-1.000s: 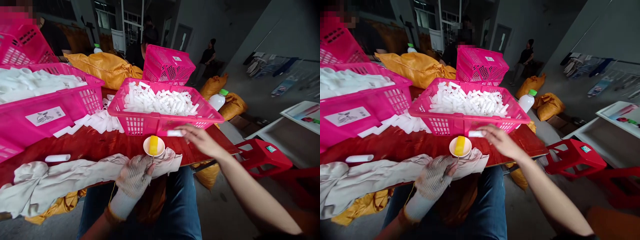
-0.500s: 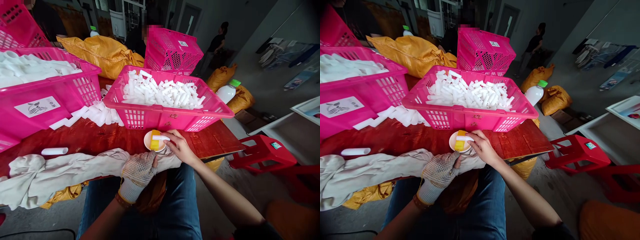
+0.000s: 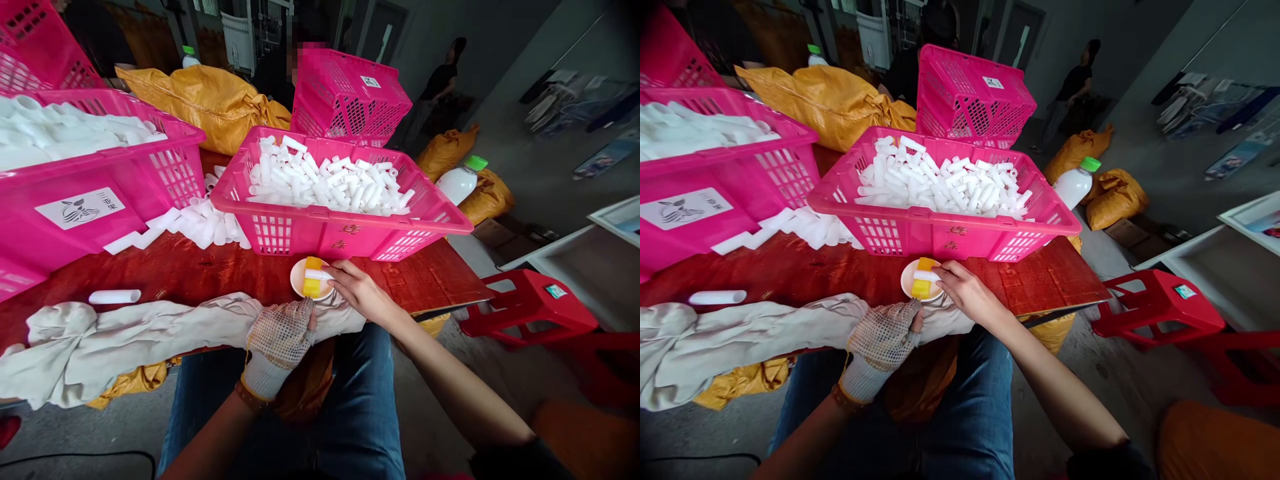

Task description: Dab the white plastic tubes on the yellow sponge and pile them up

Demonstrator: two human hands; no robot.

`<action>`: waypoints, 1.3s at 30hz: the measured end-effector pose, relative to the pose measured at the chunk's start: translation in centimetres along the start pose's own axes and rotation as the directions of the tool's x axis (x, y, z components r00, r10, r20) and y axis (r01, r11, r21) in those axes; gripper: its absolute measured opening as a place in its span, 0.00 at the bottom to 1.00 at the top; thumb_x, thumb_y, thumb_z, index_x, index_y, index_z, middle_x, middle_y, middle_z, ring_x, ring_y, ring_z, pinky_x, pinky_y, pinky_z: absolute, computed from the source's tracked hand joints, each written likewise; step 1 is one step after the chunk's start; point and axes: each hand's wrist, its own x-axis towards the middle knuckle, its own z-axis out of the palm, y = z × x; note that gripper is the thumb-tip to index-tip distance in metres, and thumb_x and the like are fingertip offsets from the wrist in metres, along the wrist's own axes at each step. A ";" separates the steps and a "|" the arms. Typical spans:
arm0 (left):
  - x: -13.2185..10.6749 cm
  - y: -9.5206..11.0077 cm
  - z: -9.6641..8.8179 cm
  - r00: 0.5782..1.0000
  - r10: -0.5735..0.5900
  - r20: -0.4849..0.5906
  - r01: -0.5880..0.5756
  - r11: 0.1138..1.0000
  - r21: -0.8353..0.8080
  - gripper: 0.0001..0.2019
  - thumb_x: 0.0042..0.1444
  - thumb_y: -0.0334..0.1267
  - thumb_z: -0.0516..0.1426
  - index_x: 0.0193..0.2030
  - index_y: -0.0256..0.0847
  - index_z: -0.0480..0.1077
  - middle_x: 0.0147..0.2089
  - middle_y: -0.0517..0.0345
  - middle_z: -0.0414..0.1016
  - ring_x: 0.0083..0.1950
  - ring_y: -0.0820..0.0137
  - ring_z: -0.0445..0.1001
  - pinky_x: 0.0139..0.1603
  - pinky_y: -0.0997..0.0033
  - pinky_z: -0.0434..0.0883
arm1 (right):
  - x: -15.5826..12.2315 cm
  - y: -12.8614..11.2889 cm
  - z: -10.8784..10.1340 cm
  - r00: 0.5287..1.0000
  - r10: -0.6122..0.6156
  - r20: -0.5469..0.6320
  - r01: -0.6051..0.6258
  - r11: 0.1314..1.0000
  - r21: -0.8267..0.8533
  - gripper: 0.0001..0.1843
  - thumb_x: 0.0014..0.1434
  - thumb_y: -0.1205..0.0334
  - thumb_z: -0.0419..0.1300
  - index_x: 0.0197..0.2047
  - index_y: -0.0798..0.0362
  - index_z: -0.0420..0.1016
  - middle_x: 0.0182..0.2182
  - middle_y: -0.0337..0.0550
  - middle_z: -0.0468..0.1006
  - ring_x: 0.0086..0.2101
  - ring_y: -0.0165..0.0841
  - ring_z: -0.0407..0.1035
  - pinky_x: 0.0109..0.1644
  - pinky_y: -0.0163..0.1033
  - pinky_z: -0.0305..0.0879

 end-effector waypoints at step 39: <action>0.2 0.8 -0.2 0.990 -0.139 -0.030 0.139 0.990 0.002 0.12 0.68 0.39 0.52 0.50 0.41 0.74 0.43 0.49 0.81 0.39 0.60 0.77 0.45 0.58 0.70 | 0.8 -0.2 -1.1 0.998 0.058 0.018 -0.058 0.997 0.041 0.15 0.71 0.60 0.54 0.57 0.53 0.73 0.47 0.52 0.77 0.48 0.42 0.75 0.54 0.49 0.74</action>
